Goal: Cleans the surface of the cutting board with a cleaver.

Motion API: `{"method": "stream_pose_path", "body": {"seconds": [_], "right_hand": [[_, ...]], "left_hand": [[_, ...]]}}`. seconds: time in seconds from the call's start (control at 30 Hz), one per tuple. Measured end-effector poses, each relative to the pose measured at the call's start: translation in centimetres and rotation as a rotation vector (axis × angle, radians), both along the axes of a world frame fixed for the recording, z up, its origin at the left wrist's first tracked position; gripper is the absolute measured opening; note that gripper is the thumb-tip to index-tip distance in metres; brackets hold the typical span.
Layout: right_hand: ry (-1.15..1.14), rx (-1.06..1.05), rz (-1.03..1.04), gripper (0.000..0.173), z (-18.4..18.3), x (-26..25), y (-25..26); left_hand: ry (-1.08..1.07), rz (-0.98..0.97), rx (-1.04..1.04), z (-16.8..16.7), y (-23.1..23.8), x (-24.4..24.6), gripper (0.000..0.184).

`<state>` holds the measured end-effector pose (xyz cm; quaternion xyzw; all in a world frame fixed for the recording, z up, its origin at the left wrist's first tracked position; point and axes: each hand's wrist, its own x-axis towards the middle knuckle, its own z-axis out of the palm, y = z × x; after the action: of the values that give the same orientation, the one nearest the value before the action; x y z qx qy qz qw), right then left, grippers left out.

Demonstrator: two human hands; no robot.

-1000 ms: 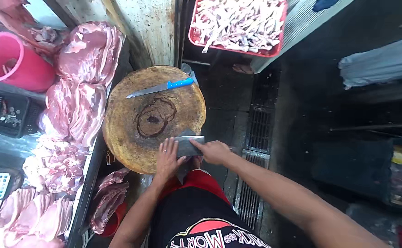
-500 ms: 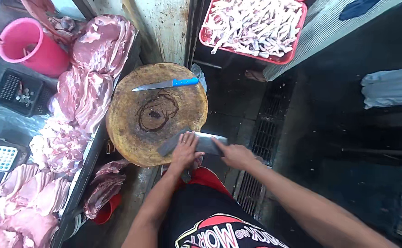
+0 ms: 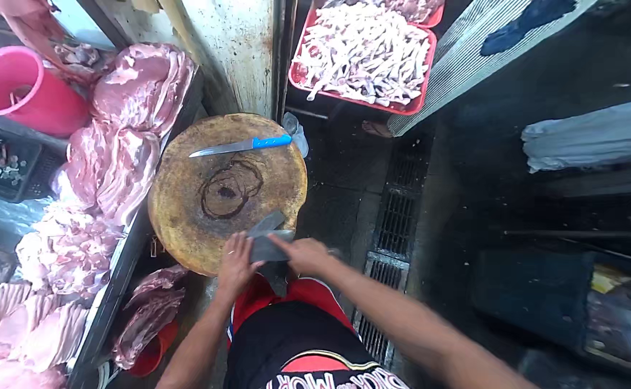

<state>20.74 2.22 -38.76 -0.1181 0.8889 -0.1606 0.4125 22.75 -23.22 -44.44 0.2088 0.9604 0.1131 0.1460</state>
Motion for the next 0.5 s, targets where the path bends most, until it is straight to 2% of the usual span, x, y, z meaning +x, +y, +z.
{"method": "stream_pose_path", "body": {"seconds": [0.07, 0.13, 0.2, 0.3, 0.37, 0.43, 0.5], "right_hand": [[0.008, 0.118, -0.068, 0.096, 0.7, 0.3, 6.2], [-0.011, 0.167, -0.061, 0.097, 1.1, 0.3, 8.5], [-0.011, 0.107, -0.011, 0.096, 0.9, -0.9, 5.5], [-0.017, -0.068, 0.082, 0.099, -0.9, -0.8, -5.0], [-0.021, -0.152, 0.151, 0.104, -1.5, -0.1, -10.4], [-0.022, -0.168, 0.179, 0.104, -1.6, 0.6, -11.2], [-0.028, -0.115, 0.090, 0.102, -1.3, 1.2, -7.1]], "left_hand": [[-0.030, -0.104, 0.096, -0.6, 6.8, -2.3, 0.078], [-0.038, -0.142, 0.118, -1.0, 9.3, -2.7, 0.079], [-0.003, -0.089, 0.100, -1.5, 5.8, -2.5, 0.079], [0.063, 0.063, -0.001, -1.5, -5.9, 1.6, 0.081], [0.095, 0.120, -0.068, -0.7, -11.4, 4.7, 0.084], [0.109, 0.119, -0.092, -0.1, -12.1, 5.8, 0.085], [0.067, 0.064, -0.055, 0.0, -7.8, 4.2, 0.080]]}}
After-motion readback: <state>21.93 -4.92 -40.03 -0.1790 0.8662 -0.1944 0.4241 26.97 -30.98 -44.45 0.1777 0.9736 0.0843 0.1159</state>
